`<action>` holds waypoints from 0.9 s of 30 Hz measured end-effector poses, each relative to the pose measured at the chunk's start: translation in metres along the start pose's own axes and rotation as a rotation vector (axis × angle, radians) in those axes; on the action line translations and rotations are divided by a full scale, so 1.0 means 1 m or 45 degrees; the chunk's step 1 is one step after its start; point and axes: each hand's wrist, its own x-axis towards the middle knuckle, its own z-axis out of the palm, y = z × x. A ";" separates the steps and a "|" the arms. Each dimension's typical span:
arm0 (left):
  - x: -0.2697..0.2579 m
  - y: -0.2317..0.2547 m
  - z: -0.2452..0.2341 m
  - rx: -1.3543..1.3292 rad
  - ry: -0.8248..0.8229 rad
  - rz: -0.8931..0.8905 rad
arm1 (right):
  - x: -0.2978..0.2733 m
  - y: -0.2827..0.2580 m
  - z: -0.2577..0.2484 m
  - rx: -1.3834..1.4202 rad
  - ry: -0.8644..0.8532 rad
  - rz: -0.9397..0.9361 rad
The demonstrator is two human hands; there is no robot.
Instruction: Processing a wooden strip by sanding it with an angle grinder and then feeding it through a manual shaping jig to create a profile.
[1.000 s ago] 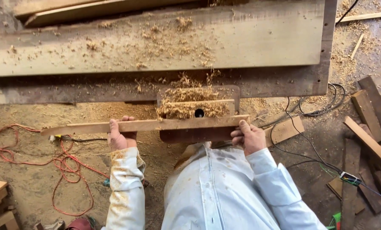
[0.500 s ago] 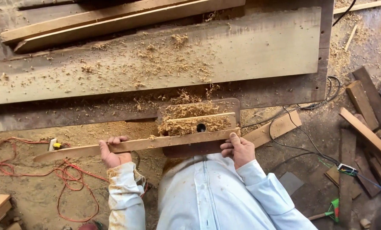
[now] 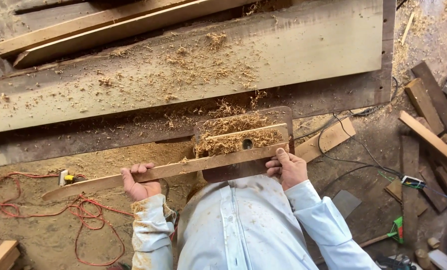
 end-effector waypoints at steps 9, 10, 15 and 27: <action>0.008 0.013 -0.010 -0.026 -0.014 -0.042 | -0.009 -0.003 0.012 0.013 0.002 0.038; 0.007 0.015 -0.007 -0.013 -0.006 -0.040 | -0.008 0.001 0.012 0.015 0.006 0.044; 0.011 0.025 -0.010 -0.021 -0.017 -0.062 | -0.009 0.006 0.018 0.041 0.009 0.049; 0.008 0.041 0.007 -0.065 0.147 0.097 | -0.033 -0.005 0.039 0.039 -0.132 0.121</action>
